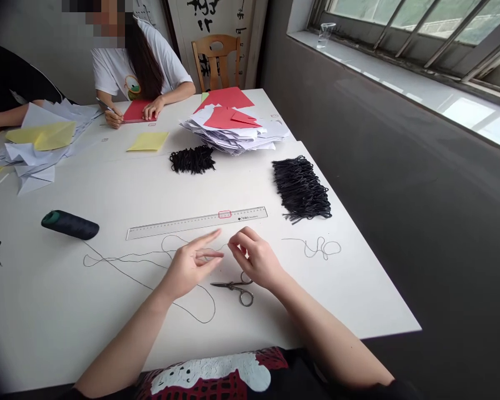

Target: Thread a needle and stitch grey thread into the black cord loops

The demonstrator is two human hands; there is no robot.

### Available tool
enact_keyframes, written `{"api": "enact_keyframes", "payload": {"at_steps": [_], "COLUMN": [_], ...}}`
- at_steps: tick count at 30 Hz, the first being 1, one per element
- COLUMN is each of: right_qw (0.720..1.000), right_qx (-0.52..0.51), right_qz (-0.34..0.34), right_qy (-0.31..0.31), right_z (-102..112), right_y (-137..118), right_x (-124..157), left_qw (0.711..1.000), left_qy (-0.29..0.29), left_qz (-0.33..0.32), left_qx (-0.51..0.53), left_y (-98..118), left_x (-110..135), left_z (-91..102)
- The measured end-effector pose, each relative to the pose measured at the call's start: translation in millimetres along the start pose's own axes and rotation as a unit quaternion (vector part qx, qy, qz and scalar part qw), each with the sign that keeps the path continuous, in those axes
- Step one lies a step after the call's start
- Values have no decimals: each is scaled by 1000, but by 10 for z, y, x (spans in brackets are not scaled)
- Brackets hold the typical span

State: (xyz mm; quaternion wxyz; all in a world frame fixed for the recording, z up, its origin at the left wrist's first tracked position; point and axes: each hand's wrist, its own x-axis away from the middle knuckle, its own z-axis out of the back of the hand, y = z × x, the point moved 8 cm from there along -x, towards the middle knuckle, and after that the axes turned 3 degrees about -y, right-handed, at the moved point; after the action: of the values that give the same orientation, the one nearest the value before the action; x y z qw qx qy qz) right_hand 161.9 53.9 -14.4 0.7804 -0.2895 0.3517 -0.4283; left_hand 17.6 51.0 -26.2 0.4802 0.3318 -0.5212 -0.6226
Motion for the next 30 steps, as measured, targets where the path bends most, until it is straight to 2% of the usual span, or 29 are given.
{"api": "enact_keyframes", "payload": {"at_steps": [2, 4, 6, 8, 10, 12, 14, 15, 17, 23, 25, 27, 28, 29, 30], "right_qw": [1000, 999, 994, 977, 945, 892, 835, 815, 798, 798, 819, 879, 914, 933, 937], "right_qx": [6, 35, 101, 189, 284, 388, 467, 489, 506, 499, 468, 343, 229, 97, -17], "right_qz": [16, 14, -19, -78, -140, -180, -192, -191, -183, -169, -144, -112, -102, -84, -68], "right_qy": [-7, -20, -45, -65, -80, -142, -218, -246, -272, -292, -298, -311, -318, -335, -343], "right_z": [-29, -17, 66, 266, 533, 701, 745, 732, 669, 545, 569, 574, 568, 541, 526], "right_y": [-86, -122, -62, 96, 286, 461, 584, 619, 654, 698, 553, 246, 42, -192, -416], "right_x": [7, 4, 1, 18, 61, 121, 181, 202, 217, 160, 88, -4, -53, -96, -148], "left_qw": [996, 990, 986, 985, 986, 991, 995, 995, 989, 942, 933, 940, 949, 958, 961], "left_qy": [-14, 3, 16, 26, 34, 47, 75, 95, 141, 275, 300, 293, 274, 245, 209], "left_qz": [47, 88, 116, 125, 120, 100, 59, 35, -10, -129, -152, -162, -154, -138, -111], "left_qx": [77, 107, 117, 118, 108, 77, 25, -1, -47, -140, -130, -63, -6, 64, 139], "left_y": [-108, -211, -274, -287, -266, -224, -154, -117, -57, 114, 210, 314, 351, 374, 384], "left_x": [-19, -31, -38, -40, -38, -34, -28, -21, 3, 91, 87, 40, -2, -53, -104], "left_z": [-146, -181, -156, -102, -48, 5, 65, 97, 164, 349, 391, 399, 383, 346, 287]}}
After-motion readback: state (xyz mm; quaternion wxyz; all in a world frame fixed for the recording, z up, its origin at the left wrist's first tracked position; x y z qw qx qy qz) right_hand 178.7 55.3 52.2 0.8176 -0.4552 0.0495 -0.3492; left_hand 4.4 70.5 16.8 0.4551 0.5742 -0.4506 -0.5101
